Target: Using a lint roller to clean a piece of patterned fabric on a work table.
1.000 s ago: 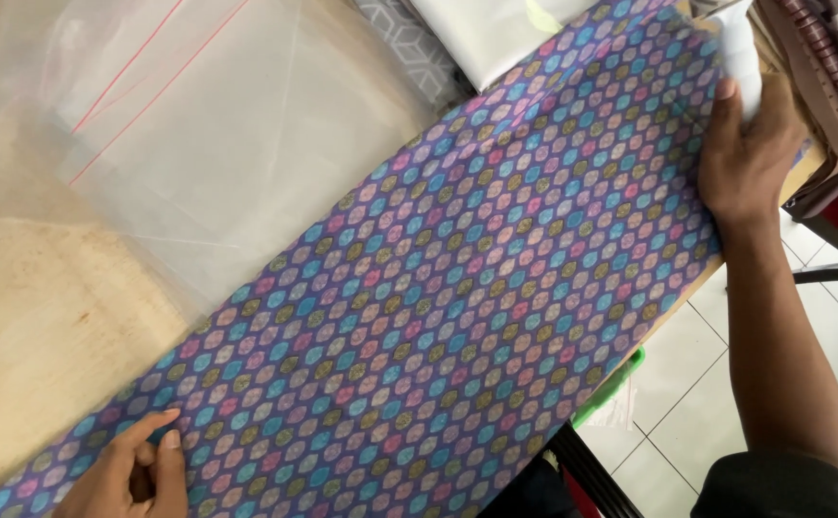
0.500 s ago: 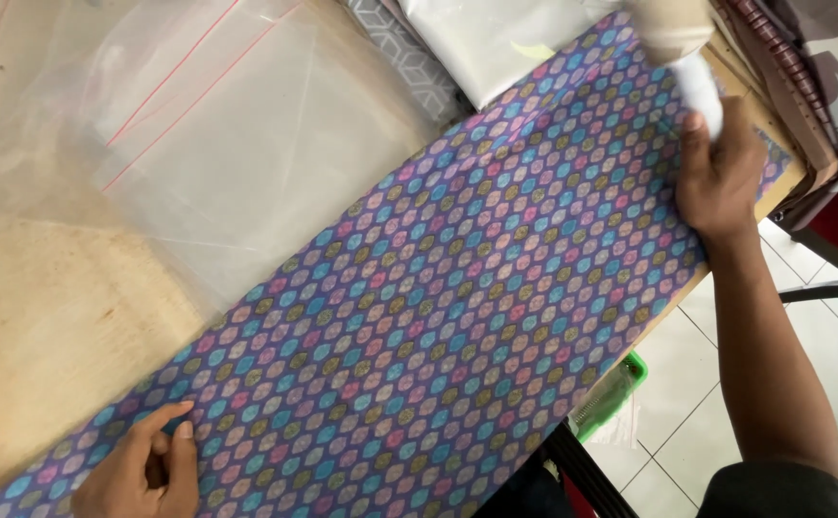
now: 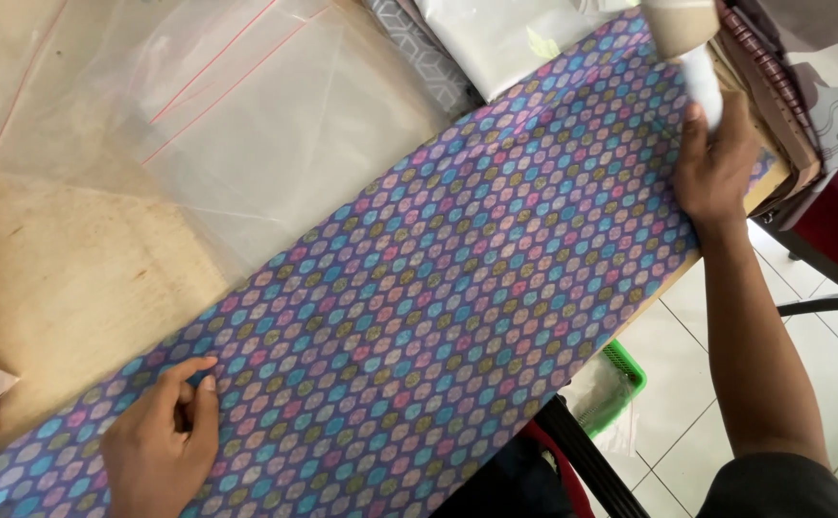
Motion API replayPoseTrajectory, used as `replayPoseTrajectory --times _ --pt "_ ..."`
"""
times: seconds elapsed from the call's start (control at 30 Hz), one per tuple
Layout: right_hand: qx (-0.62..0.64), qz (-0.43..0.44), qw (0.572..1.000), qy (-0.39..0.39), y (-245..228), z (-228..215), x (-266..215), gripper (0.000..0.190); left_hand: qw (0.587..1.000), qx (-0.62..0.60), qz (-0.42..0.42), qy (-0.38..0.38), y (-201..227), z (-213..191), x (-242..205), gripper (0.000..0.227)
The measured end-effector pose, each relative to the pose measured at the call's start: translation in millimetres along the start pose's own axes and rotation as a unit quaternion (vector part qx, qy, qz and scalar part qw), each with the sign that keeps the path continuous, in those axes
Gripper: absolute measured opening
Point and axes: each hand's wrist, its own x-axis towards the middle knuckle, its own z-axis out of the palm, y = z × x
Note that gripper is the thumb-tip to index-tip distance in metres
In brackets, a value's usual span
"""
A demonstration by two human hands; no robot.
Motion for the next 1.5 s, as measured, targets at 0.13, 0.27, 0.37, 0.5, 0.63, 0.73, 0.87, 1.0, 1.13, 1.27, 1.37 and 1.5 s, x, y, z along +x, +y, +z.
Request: replayPoseTrajectory --times 0.13,0.27,0.37,0.5,0.63,0.73,0.87,1.0,1.13,1.27,1.37,1.5 --pt "0.029 -0.08 0.994 -0.065 -14 -4 2 0.037 1.0 0.001 0.013 0.009 0 -1 0 0.018" --pt "-0.047 -0.021 0.991 -0.122 -19 -3 3 0.039 0.999 -0.006 0.049 0.018 0 -4 -3 0.017" --pt "-0.12 0.025 0.99 -0.066 -20 -3 6 0.035 0.997 -0.041 0.054 0.032 0 -7 -3 0.016" --pt "-0.045 0.023 0.997 0.051 4 -3 -6 0.038 0.998 -0.034 0.042 0.021 -2 -4 -6 0.019" --pt "0.036 0.019 0.997 0.071 -25 -19 -16 0.036 0.996 -0.035 0.07 0.035 -2 -8 -6 0.019" --pt "0.001 -0.044 0.999 -0.009 -38 -26 -19 0.04 0.995 -0.037 0.084 0.04 -4 -6 -8 0.019" --pt "-0.13 0.01 0.97 -0.206 -60 -27 -6 0.03 0.995 -0.039 0.085 0.037 -1 -8 -8 0.021" --pt "-0.167 0.063 0.953 -0.246 -42 -8 17 0.027 0.995 -0.044 0.083 0.036 -3 -8 -10 0.02" --pt "-0.141 0.085 0.976 -0.141 -13 1 28 0.043 0.992 -0.055 0.099 0.048 -3 -7 -9 0.019" --pt "-0.055 0.055 0.988 -0.132 -24 -15 -1 0.033 0.993 -0.056 0.095 0.039 -4 -8 -7 0.02" --pt "-0.142 -0.062 0.977 -0.143 -28 -21 -20 0.041 0.994 -0.051 0.09 0.03 -3 -9 -6 0.02" --pt "-0.232 -0.045 0.955 -0.182 -11 -9 0 0.037 0.995 -0.041 0.081 0.027 -2 -8 -5 0.02"
